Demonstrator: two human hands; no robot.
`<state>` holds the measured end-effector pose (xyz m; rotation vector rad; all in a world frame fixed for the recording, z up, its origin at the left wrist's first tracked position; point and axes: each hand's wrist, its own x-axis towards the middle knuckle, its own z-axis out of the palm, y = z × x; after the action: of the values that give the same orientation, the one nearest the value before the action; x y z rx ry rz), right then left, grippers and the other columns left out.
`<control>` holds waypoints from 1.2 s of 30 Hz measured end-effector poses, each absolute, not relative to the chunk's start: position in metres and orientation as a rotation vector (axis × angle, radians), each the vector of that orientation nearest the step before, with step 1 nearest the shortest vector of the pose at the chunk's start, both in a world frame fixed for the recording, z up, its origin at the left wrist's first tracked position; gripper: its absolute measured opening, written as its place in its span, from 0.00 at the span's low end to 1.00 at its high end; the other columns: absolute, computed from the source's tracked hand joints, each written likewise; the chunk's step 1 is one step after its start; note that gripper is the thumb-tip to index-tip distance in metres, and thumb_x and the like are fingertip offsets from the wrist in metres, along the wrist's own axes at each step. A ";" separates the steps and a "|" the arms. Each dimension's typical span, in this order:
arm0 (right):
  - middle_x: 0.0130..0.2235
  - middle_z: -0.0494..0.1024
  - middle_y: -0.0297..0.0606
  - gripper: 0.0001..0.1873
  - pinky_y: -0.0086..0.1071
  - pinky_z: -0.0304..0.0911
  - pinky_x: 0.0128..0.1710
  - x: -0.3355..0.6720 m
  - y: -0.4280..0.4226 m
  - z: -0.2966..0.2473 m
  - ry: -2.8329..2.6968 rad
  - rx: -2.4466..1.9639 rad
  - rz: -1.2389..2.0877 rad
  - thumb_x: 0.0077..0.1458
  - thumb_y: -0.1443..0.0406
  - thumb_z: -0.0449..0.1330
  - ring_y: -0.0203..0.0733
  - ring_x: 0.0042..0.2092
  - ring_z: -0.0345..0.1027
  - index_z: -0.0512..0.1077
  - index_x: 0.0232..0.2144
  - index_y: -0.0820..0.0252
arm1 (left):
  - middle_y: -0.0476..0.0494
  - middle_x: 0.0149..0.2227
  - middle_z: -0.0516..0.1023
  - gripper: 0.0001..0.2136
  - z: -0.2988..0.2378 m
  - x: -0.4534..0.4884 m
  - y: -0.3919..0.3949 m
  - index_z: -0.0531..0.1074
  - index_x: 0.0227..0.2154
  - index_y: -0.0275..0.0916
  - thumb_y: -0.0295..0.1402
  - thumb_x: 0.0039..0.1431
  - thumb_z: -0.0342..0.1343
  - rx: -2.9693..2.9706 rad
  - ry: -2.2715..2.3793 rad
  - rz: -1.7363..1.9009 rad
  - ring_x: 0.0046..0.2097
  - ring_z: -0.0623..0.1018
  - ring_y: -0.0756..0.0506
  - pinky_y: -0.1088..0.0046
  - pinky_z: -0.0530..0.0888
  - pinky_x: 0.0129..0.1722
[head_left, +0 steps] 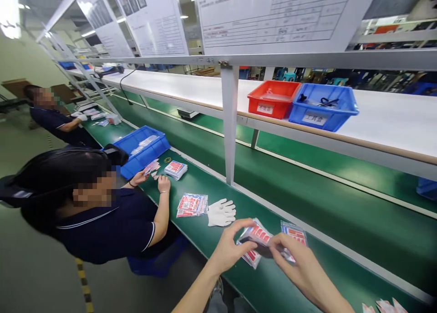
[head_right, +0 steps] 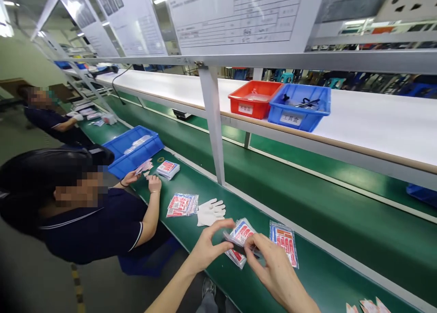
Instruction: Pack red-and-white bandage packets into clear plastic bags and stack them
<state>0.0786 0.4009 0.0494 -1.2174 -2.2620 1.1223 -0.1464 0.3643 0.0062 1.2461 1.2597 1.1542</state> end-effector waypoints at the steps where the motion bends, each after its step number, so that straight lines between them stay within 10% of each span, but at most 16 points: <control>1: 0.37 0.78 0.34 0.10 0.32 0.66 0.37 0.075 0.401 0.051 -2.264 -1.217 1.116 0.67 0.57 0.52 0.41 0.37 0.72 0.70 0.37 0.51 | 0.42 0.45 0.84 0.11 0.015 -0.145 0.365 0.81 0.43 0.40 0.31 0.56 0.66 1.251 1.251 1.149 0.50 0.80 0.40 0.65 0.72 0.55; 5: 0.41 0.78 0.34 0.06 0.32 0.67 0.40 0.061 0.399 0.057 -2.220 -1.220 1.129 0.65 0.58 0.56 0.41 0.41 0.73 0.70 0.41 0.50 | 0.44 0.31 0.84 0.04 0.034 -0.139 0.360 0.82 0.32 0.37 0.28 0.58 0.62 1.227 1.272 1.210 0.35 0.80 0.45 0.73 0.74 0.38; 36: 0.36 0.76 0.33 0.08 0.33 0.66 0.40 0.058 0.403 0.081 -2.125 -1.226 1.097 0.65 0.57 0.57 0.41 0.38 0.69 0.70 0.35 0.51 | 0.44 0.34 0.85 0.07 0.050 -0.160 0.345 0.82 0.35 0.39 0.36 0.62 0.62 1.083 1.235 1.334 0.37 0.80 0.45 0.74 0.74 0.40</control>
<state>0.0580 0.4030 0.0815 -1.2264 -2.1252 1.0966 -0.1600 0.3452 0.0502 1.0827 1.2355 1.3339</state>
